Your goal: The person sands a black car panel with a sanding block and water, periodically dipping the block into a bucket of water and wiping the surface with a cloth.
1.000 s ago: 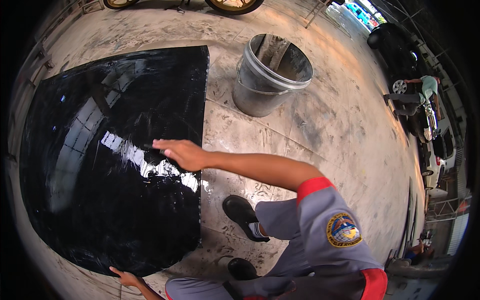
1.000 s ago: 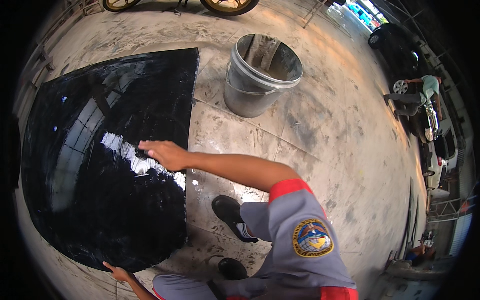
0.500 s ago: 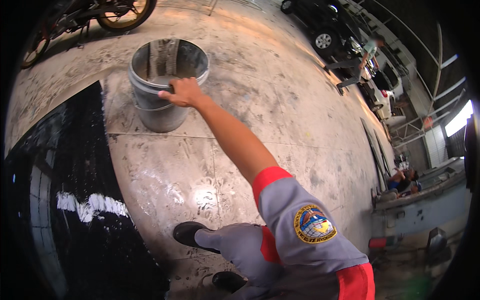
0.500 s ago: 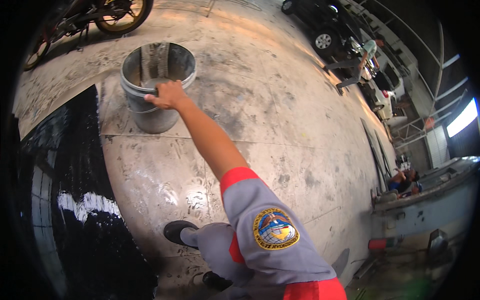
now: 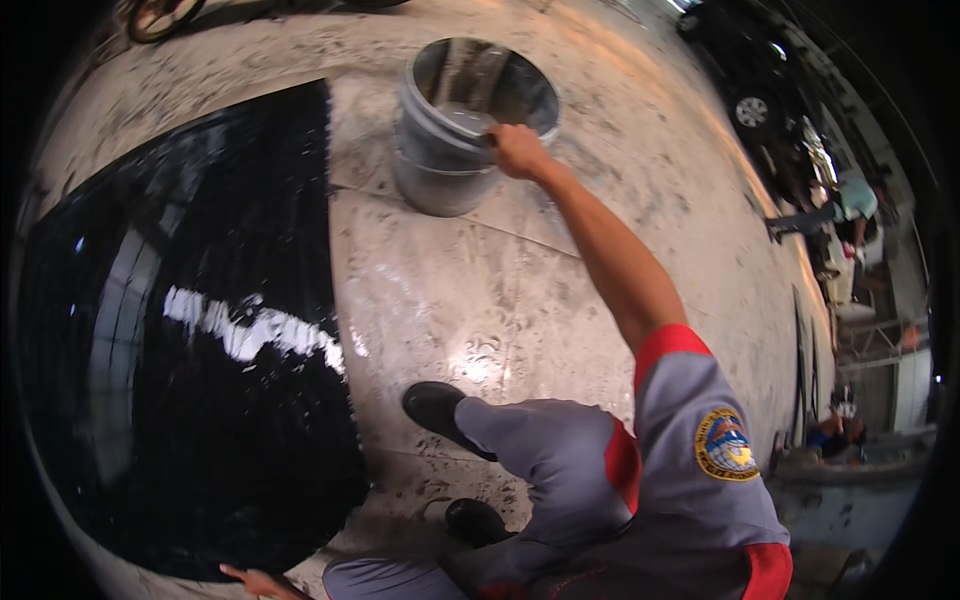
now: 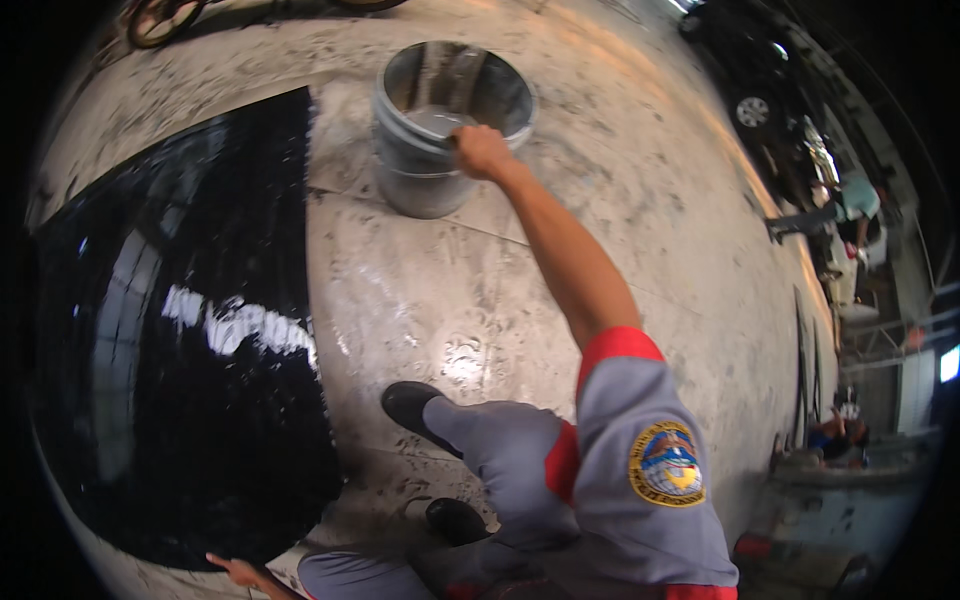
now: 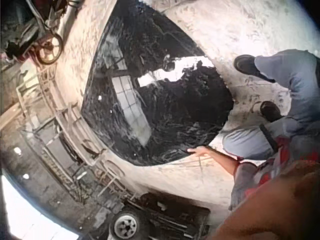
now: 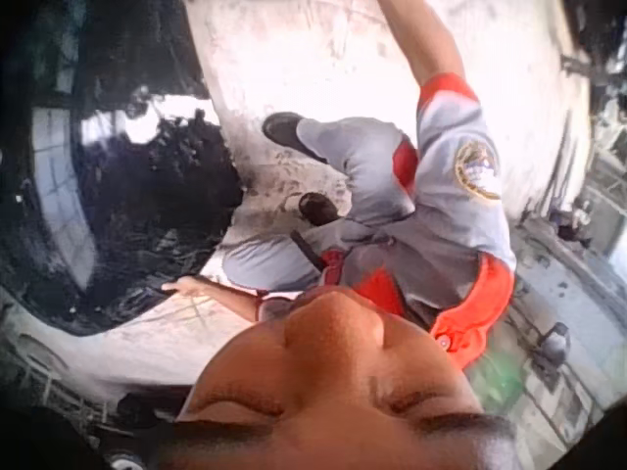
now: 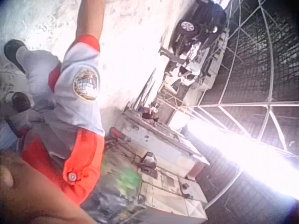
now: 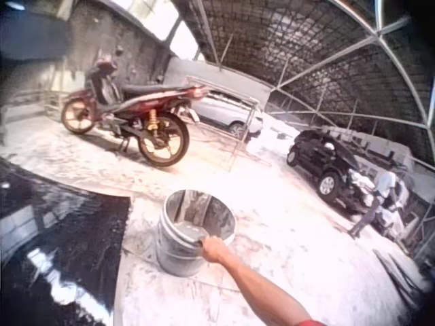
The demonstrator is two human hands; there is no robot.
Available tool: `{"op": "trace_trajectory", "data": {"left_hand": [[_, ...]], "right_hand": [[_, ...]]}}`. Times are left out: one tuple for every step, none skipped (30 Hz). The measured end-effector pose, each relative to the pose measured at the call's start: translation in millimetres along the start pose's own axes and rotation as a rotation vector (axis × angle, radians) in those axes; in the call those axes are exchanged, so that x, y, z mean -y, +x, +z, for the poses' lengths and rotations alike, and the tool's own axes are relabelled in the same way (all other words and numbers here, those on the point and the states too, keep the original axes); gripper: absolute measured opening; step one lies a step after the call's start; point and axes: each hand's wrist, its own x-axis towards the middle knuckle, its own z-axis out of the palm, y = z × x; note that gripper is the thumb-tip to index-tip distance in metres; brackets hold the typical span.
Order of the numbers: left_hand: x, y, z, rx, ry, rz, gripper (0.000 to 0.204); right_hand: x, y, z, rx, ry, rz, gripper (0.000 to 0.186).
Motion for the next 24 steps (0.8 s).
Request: {"op": "trace_trajectory", "data": {"left_hand": [[4, 6, -3, -0.007, -0.014, -0.020, 0.095], [11, 11, -11, -0.006, -0.023, -0.043, 0.094], [6, 18, -7, -0.031, -0.032, -0.029, 0.101], [-1, 7, -8, -0.007, -0.030, -0.037, 0.097], [-8, -1, -16, 0.013, -0.026, -0.036, 0.094], [-8, 4, -20, 0.016, -0.100, -0.037, 0.094], [-4, 5, -22, 0.025, -0.169, -0.035, 0.094], [-11, -4, -25, 0.027, -0.177, -0.023, 0.094], [-18, -19, -24, 0.040, -0.190, -0.014, 0.094], [-21, -22, -22, 0.040, -0.289, -0.012, 0.094], [-24, -26, -20, 0.038, -0.296, -0.028, 0.092], [-27, -32, -20, 0.061, -0.315, -0.050, 0.092], [-32, -41, -26, 0.085, -0.320, -0.067, 0.091], [-32, -44, -24, 0.092, -0.365, -0.068, 0.090], [-29, -41, -25, 0.095, -0.421, -0.071, 0.090], [-26, -39, -26, 0.090, -0.425, -0.061, 0.089], [-24, -33, -33, 0.068, -0.429, -0.055, 0.089], [-16, -22, -34, 0.048, -0.426, -0.033, 0.088], [-13, -20, -30, 0.050, -0.447, -0.018, 0.087], [-13, -17, -28, 0.048, -0.469, 0.007, 0.086], [-18, -21, -29, 0.061, -0.496, 0.033, 0.085], [-24, -29, -21, 0.034, -0.433, 0.035, 0.083], [-26, -33, -14, 0.017, -0.365, 0.039, 0.081], [-20, -29, -12, -0.012, -0.394, 0.054, 0.080]], "right_hand": [[-8, -7, 14, -0.073, -0.049, -0.083, 0.024], [8, -20, 2, -0.022, 0.013, -0.039, 0.023], [15, -33, -2, -0.013, 0.036, -0.089, 0.023], [23, -47, -8, 0.034, 0.040, -0.059, 0.022], [32, -60, -12, 0.115, 0.057, -0.055, 0.022], [44, -71, -16, 0.189, 0.081, -0.055, 0.022], [52, -86, -18, 0.216, 0.075, -0.067, 0.022], [58, -101, -21, 0.238, 0.066, -0.079, 0.022], [63, -116, -28, 0.254, 0.045, -0.086, 0.023], [72, -129, -32, 0.257, 0.054, -0.102, 0.023], [78, -145, -36, 0.262, 0.053, -0.110, 0.023], [84, -157, -42, 0.267, 0.050, -0.117, 0.024], [91, -171, -42, 0.287, 0.052, -0.136, 0.024], [99, -181, -43, 0.307, 0.053, -0.158, 0.024], [110, -192, -43, 0.332, 0.061, -0.187, 0.024], [120, -202, -47, 0.385, 0.068, -0.201, 0.024], [135, -210, -44, 0.441, 0.081, -0.231, 0.024], [142, -219, -41, 0.470, 0.102, -0.293, 0.025], [139, -226, -43, 0.493, 0.112, -0.360, 0.025], [134, -232, -46, 0.543, 0.112, -0.402, 0.025], [125, -231, -49, 0.605, 0.108, -0.449, 0.025], [117, -229, -51, 0.631, 0.192, -0.509, 0.026], [112, -223, -54, 0.661, 0.276, -0.557, 0.027], [113, -205, -50, 0.908, 0.321, -0.446, 0.026]]}}
